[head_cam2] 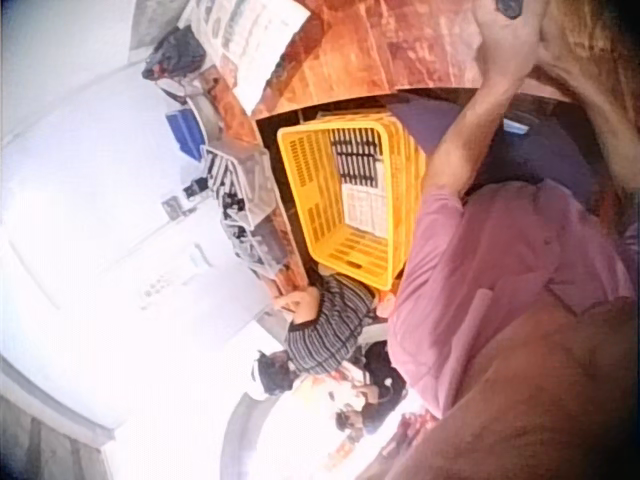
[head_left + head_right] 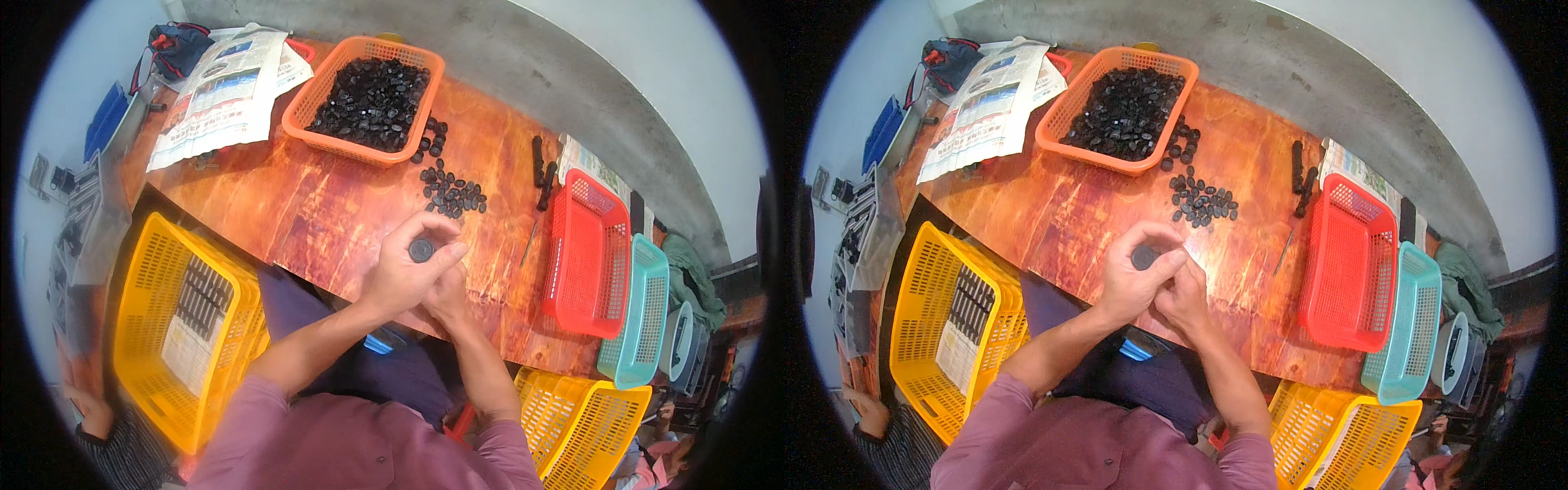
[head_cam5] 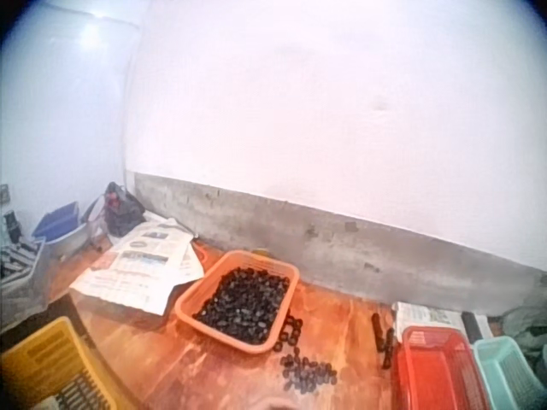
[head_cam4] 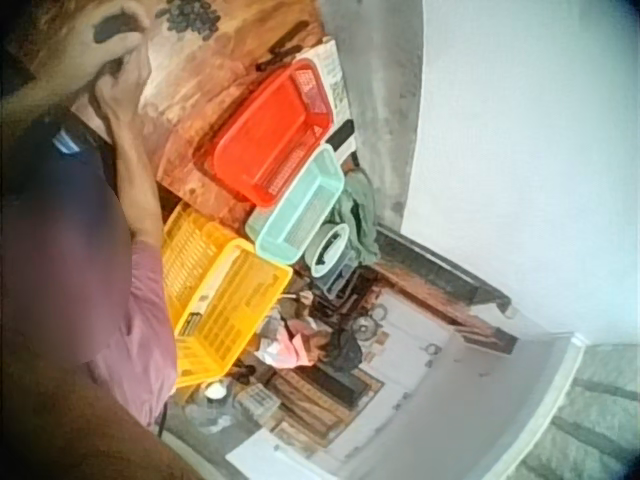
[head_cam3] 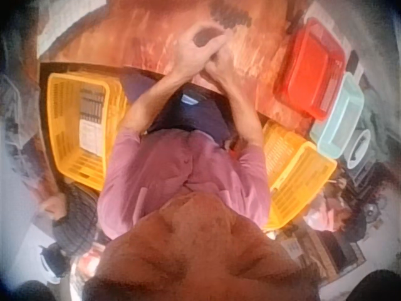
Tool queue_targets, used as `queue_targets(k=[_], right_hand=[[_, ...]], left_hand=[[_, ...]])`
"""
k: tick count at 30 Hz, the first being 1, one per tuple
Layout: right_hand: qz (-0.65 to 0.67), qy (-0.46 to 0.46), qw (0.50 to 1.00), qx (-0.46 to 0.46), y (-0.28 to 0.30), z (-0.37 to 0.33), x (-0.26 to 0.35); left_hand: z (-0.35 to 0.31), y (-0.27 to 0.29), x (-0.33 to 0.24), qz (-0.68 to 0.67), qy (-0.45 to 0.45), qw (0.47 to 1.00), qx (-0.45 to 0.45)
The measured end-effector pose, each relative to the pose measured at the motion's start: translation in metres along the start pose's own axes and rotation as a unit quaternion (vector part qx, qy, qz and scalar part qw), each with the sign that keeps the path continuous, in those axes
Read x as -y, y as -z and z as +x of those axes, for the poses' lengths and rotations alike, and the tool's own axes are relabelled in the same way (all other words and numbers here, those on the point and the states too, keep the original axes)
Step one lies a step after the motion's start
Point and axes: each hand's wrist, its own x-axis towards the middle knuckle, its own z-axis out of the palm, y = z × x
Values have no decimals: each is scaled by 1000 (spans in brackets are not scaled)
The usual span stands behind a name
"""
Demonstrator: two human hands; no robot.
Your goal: The person repeatedly picks up small black circular magnets and places them onto a cylindrical metal rod, stacking them one by one. After filling the rod, the person places it into a yellow basket and repeats the process with another rod.
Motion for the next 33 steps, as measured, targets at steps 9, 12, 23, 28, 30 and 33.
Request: queue_targets(k=[9, 12, 23, 28, 30, 33], right_hand=[[186, -53, 980, -50, -7, -32, 31], [257, -39, 965, 42, 8, -17, 51], [165, -85, 983, 11, -11, -33, 49], [142, -97, 985, 9, -8, -35, 49], [135, -104, 985, 12, -9, -36, 49], [113, -120, 986, 29, -12, -36, 54]], left_hand=[[-28, -12, -4, -22, 8, 993, 118], [-33, -10, -10, 26, -8, 988, 153], [-38, 11, -28, -10, -10, 958, 286], [-36, 14, -34, -41, -6, 941, 337], [-39, 16, -33, -61, -6, 936, 346], [-38, 27, -35, -56, -2, 929, 366]])
